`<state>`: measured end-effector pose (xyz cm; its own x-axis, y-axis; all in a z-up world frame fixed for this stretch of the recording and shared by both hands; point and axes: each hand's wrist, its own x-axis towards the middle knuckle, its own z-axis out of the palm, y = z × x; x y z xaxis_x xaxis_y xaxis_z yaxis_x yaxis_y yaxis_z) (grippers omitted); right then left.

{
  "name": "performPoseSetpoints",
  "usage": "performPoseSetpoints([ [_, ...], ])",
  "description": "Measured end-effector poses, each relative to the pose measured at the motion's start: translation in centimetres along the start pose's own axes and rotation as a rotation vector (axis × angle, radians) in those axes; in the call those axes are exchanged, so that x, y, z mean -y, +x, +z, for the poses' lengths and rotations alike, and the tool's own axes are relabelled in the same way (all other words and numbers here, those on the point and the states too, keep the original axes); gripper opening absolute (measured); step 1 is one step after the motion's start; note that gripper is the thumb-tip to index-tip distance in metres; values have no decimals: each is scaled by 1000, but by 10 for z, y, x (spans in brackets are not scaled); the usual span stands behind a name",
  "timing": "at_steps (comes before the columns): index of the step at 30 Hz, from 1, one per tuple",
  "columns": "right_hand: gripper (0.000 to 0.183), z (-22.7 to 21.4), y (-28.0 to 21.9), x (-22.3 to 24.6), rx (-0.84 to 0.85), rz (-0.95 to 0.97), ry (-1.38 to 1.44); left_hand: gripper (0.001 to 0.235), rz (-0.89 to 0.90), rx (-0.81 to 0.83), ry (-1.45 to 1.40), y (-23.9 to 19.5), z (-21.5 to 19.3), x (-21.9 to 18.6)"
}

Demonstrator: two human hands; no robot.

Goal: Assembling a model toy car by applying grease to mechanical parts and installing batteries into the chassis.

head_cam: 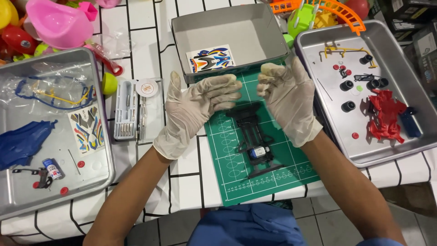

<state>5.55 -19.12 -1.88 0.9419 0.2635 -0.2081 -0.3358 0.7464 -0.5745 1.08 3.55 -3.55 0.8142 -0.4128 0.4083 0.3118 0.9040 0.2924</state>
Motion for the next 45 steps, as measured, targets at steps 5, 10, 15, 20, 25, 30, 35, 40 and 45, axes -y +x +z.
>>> performPoseSetpoints([
  [5, 24, -10, 10, 15, -34, -259, -1160, 68, -108, -473, 923, -4, -67, -2],
  [10, 13, -19, 16, 7, 138, -250, -1393, 20, 66, -352, 1606, -2, -10, 8],
  [15, 21, -14, 8, 21, 289, -135, -1471, 25, 150, -19, 2105, -9, -22, -1],
  [20, 41, -13, 2, 20, 436, -59, -1639, 32, 318, 265, 2330, -13, -23, 5],
  [25, 46, -12, 2, 17, 415, 2, -1715, 32, 227, 253, 2321, -18, -24, 11],
  [30, 46, -13, 2, 18, 421, 7, -1715, 32, 140, 256, 2307, -13, -22, 14],
  [35, 48, -14, 3, 19, 450, 14, -1695, 33, 19, 240, 2290, -14, -22, 14],
  [40, 46, -15, 2, 19, 466, 7, -1699, 34, -67, 229, 2269, -15, -23, 17],
  [45, 46, -19, 5, 21, 462, 28, -1663, 35, -7, 280, 2287, -15, -21, 18],
])
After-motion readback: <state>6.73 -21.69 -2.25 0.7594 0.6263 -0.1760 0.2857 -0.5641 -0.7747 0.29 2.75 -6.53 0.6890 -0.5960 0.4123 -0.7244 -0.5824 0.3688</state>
